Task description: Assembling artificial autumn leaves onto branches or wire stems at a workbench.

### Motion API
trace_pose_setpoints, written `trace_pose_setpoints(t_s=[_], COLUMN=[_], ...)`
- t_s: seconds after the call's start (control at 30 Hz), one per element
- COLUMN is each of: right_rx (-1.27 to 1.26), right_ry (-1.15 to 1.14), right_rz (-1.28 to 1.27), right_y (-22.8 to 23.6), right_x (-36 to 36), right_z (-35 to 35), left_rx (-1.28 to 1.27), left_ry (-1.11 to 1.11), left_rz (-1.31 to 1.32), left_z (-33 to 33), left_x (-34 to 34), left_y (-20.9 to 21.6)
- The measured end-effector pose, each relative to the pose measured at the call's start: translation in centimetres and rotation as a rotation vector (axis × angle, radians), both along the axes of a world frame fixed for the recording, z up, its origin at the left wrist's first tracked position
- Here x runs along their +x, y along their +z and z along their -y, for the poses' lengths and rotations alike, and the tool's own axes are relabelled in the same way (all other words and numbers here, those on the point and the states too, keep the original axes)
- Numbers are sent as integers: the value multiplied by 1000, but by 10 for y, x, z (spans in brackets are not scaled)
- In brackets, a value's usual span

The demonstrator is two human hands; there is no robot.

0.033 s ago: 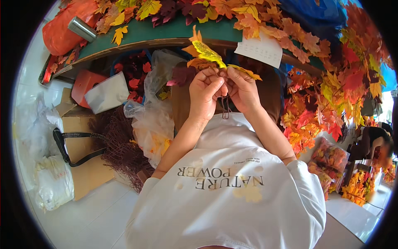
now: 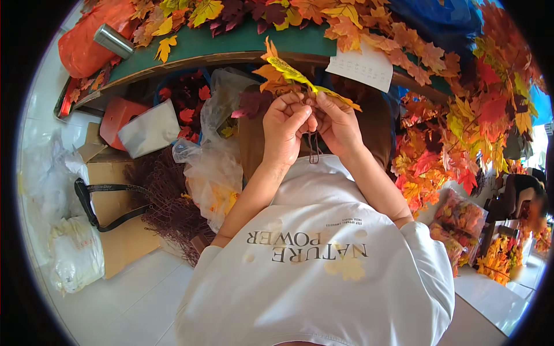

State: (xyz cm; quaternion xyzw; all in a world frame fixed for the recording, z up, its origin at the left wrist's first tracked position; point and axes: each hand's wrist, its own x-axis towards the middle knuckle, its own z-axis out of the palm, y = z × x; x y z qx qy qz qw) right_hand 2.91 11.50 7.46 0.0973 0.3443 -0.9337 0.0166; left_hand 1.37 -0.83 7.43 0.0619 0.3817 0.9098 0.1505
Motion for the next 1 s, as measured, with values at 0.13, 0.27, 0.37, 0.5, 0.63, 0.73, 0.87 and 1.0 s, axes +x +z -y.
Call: trace_pose_setpoints(t_s=[0.13, 0.27, 0.37, 0.5, 0.63, 0.73, 0.87, 1.0], right_rx=[-82, -132, -149, -160, -171, -154, -25, 44], right_ry=[93, 95, 81, 69, 51, 58, 28, 11], right_rz=[26, 66, 99, 112, 128, 84, -32, -39], right_y=[-3, 4, 4, 4, 2, -6, -11, -13], right_x=[7, 8, 7, 7, 7, 7, 13, 19], right_z=[-1, 5, 7, 9, 10, 9, 7, 4], left_rx=[-73, -41, -71, -96, -116, -152, -149, -112], left_ry=[28, 13, 25, 29, 34, 56, 42, 28], left_rz=[-27, -18, -14, 5, 20, 17, 22, 24], left_z=[-3, -2, -2, -2, -2, -3, -4, -2], left_x=[5, 4, 3, 0, 1, 2, 3, 2], left_y=[5, 4, 5, 4, 2, 1, 1, 0])
